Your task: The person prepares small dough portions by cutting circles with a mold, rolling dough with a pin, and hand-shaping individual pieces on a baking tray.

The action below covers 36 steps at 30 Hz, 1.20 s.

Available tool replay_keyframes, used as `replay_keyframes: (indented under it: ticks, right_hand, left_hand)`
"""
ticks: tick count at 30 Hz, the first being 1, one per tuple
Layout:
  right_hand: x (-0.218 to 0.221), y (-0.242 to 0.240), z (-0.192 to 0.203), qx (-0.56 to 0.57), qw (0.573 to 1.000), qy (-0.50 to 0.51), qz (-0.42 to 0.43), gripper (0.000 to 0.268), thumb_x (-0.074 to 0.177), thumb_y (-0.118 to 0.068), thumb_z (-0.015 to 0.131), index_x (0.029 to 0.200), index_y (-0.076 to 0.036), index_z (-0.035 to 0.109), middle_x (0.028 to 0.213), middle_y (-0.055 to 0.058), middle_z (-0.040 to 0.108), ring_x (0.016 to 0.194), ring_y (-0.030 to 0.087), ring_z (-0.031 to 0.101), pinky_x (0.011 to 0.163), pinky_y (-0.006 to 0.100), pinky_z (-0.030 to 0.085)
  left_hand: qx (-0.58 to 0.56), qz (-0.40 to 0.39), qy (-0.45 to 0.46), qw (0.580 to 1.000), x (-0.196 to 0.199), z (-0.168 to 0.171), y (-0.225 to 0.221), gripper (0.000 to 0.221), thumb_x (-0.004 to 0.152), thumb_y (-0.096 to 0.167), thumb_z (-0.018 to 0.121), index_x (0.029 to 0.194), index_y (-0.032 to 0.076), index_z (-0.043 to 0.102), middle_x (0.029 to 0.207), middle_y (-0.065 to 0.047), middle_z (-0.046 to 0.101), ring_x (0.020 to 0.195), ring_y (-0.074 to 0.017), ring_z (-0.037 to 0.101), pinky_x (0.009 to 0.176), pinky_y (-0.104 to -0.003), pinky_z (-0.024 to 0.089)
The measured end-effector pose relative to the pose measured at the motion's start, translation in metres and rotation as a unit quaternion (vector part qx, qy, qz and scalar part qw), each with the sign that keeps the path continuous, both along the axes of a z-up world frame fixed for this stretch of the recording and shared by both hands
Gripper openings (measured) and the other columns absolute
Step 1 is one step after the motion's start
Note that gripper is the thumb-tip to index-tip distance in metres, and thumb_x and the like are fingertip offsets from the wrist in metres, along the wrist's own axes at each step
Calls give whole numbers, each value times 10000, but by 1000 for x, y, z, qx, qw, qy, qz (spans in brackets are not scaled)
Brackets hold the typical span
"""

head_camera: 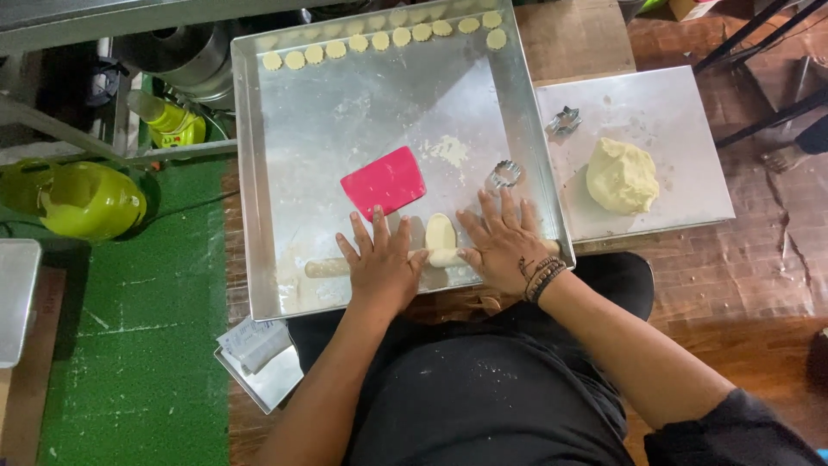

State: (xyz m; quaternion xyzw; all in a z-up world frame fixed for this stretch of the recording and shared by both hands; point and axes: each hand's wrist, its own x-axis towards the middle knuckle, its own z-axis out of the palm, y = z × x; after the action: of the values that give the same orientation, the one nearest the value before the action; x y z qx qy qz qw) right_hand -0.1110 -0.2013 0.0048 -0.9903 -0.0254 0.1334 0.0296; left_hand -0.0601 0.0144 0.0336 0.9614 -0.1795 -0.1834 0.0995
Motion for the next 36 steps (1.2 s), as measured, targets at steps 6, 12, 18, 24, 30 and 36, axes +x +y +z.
replay_keyframes:
  ticks: [6,12,18,24,30,36]
  right_hand:
    - [24,2,9,-14,999,-7,-35,663,1024,-587,245,1598,-267,334,1690,184,216,1563,451,72,1234,609,38]
    - [44,3,22,-7,995,-61,-80,647,1020,-577,251,1549,-267,455,1680,174,267,1575,423,70,1245,567,27]
    - [67,-10,-2,13,983,-161,-84,579,1021,-557,358,1448,-249,597,1642,186,349,1558,442,147,1257,544,68]
    - [93,-20,-12,-13,980,-174,-100,500,1051,-521,378,1381,-280,665,1651,111,380,1574,377,135,1269,499,52]
    - [81,0,1,-8,989,-133,-64,534,1033,-535,298,1350,-300,659,1610,84,436,1570,362,179,1274,513,77]
    - [87,0,0,24,990,-116,-82,636,1023,-637,272,1395,-260,624,1644,113,364,1567,383,144,1272,506,67]
  left_hand:
    - [-6,-26,-56,998,23,-12,-4,675,1065,537,334,1614,145,322,1679,-297,168,1552,-527,-1,1155,-763,-69]
    - [-32,-25,-165,986,45,-30,-10,611,1075,508,416,1555,133,457,1615,-313,325,1522,-558,171,1164,-767,11]
    - [-37,-20,-201,979,69,-48,-12,586,1080,525,384,1560,195,440,1613,-291,348,1525,-541,207,1178,-752,73]
    - [-54,3,-235,970,89,-36,-22,570,1089,513,351,1489,155,543,1570,-286,419,1522,-512,231,1199,-707,118]
    - [-37,71,-251,965,102,-59,-30,565,1104,510,308,1455,171,593,1569,-246,452,1532,-474,235,1220,-661,72]
    - [-22,72,-208,975,105,-46,-31,581,1098,511,282,1490,175,550,1589,-259,407,1537,-498,189,1213,-680,73]
